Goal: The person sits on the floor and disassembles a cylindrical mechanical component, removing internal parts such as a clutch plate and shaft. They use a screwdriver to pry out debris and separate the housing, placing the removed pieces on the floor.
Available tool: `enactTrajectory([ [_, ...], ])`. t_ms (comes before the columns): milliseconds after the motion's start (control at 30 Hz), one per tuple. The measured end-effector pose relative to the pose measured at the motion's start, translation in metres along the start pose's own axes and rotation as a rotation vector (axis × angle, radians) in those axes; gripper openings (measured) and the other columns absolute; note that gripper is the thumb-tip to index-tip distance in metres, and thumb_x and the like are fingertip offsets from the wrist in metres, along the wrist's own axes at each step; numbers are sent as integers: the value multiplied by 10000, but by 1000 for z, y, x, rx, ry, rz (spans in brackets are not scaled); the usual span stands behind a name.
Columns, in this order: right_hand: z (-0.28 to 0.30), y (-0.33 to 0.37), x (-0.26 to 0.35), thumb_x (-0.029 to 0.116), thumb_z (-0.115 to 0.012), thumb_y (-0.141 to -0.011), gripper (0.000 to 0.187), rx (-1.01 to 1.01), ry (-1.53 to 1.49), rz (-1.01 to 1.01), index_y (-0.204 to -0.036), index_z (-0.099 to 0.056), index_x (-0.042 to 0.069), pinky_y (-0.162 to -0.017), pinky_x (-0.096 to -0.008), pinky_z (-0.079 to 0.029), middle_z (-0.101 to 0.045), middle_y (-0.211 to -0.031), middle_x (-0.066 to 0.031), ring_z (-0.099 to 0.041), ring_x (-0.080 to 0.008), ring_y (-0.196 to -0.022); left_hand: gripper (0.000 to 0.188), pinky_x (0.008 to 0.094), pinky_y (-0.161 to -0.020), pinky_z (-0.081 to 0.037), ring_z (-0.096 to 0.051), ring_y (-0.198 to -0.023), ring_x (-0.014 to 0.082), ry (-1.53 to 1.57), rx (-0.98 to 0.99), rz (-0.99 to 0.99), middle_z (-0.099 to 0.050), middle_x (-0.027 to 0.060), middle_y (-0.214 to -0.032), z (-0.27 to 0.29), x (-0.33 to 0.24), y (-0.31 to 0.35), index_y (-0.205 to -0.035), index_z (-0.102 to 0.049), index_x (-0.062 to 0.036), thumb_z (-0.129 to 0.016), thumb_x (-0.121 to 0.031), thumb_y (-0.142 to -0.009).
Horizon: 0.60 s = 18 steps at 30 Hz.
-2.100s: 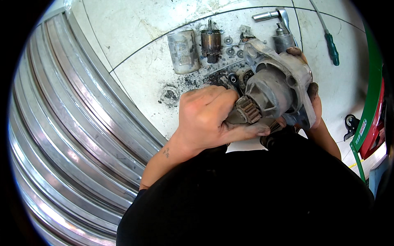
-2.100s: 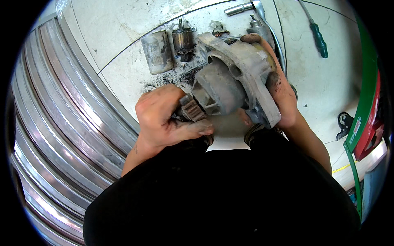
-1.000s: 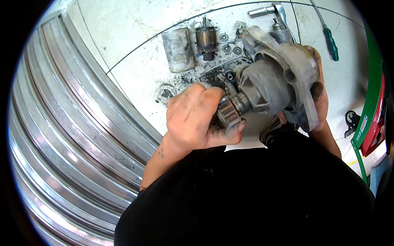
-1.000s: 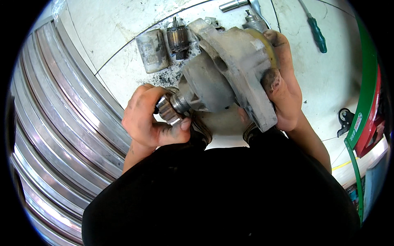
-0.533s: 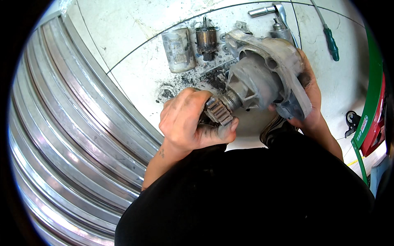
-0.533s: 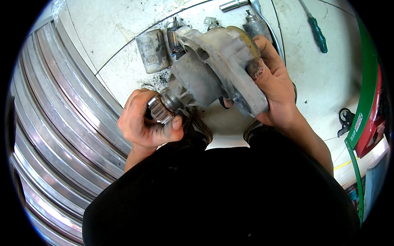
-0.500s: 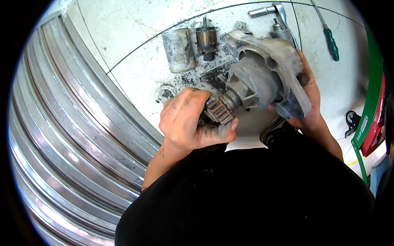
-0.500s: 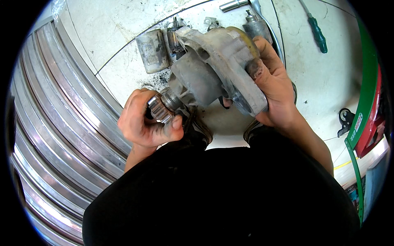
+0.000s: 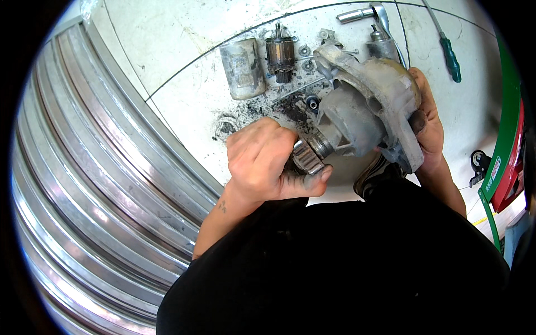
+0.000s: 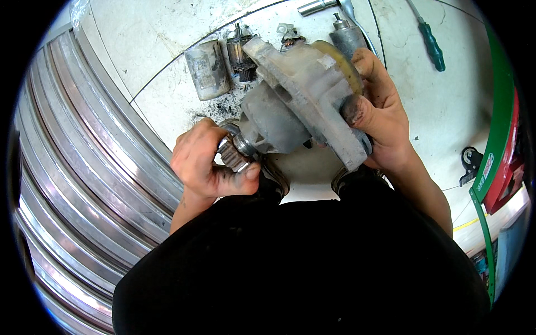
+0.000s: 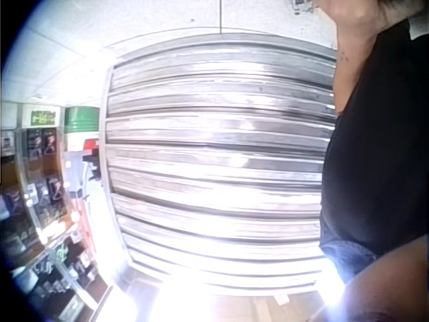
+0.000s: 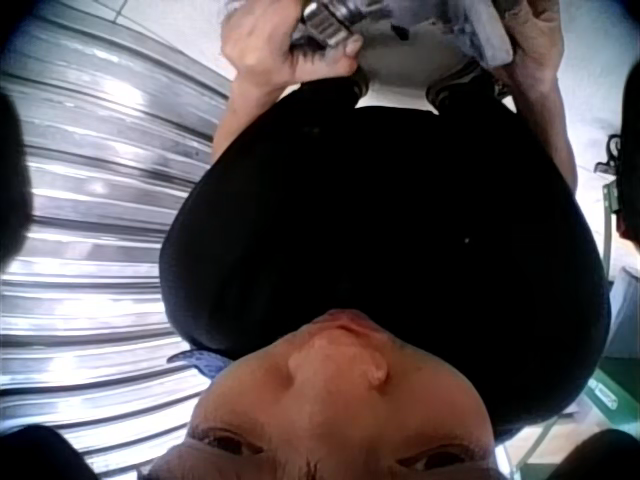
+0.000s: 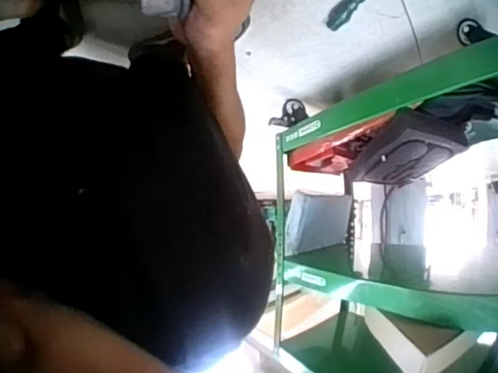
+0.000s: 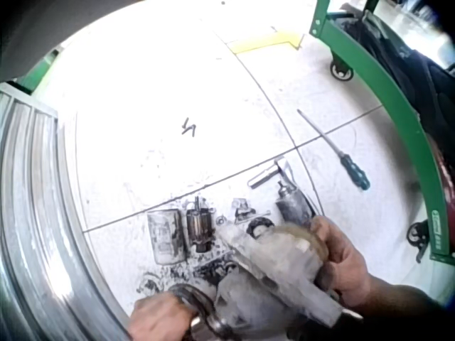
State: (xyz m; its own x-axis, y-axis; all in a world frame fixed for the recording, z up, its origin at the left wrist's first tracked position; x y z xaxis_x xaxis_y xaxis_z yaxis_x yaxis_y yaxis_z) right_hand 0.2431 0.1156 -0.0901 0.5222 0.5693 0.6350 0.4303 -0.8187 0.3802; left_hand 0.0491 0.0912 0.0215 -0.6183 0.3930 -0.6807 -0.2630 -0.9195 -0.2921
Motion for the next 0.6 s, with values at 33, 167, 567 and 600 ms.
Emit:
enactTrajectory([
  [33,3,1,0,308,-787,-827,722,-6,13,22,-1380,-368,109,-674,-445,-665,-504,-1332,-132,-634,-290,-1114,551,297,-416,-357,-459,-444,211,4,2,-2,-455,94,-558,0,0,0,-705,-583,55,-733,-475,-737],
  [167,7,5,2,343,-824,-791,737,-54,46,49,-1337,-394,96,-779,-383,-569,-470,-1278,-81,-572,-231,-1131,571,307,-407,-331,-441,-432,212,-16,2,-10,-430,87,-545,1,-1,0,-681,-563,55,-702,-494,-758],
  [567,-8,3,22,370,-824,-808,555,-5,181,112,-1176,-500,110,-1029,-323,-397,-406,-1191,1,-461,-149,-1209,481,331,-457,-428,-509,-477,249,225,90,248,-489,96,-588,-6,15,2,-734,-579,14,-795,-413,-698],
  [600,-5,2,23,367,-830,-801,555,-2,179,130,-1165,-500,109,-1045,-331,-396,-408,-1177,-3,-457,-155,-1232,500,337,-485,-452,-538,-514,263,271,79,303,-522,109,-629,-8,20,4,-794,-600,19,-813,-420,-687],
])
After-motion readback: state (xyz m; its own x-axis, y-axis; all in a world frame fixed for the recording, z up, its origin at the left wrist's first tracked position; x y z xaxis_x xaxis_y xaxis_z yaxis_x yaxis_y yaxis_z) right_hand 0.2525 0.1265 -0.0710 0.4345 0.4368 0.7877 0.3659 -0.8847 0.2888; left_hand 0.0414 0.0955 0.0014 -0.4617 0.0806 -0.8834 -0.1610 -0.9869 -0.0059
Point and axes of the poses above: each hand's wrist, its own y-axis away from the middle knuckle, its own z-axis out of the back of the hand, x = y × z, the point moved 10 cm from there along -y, towards the middle knuckle
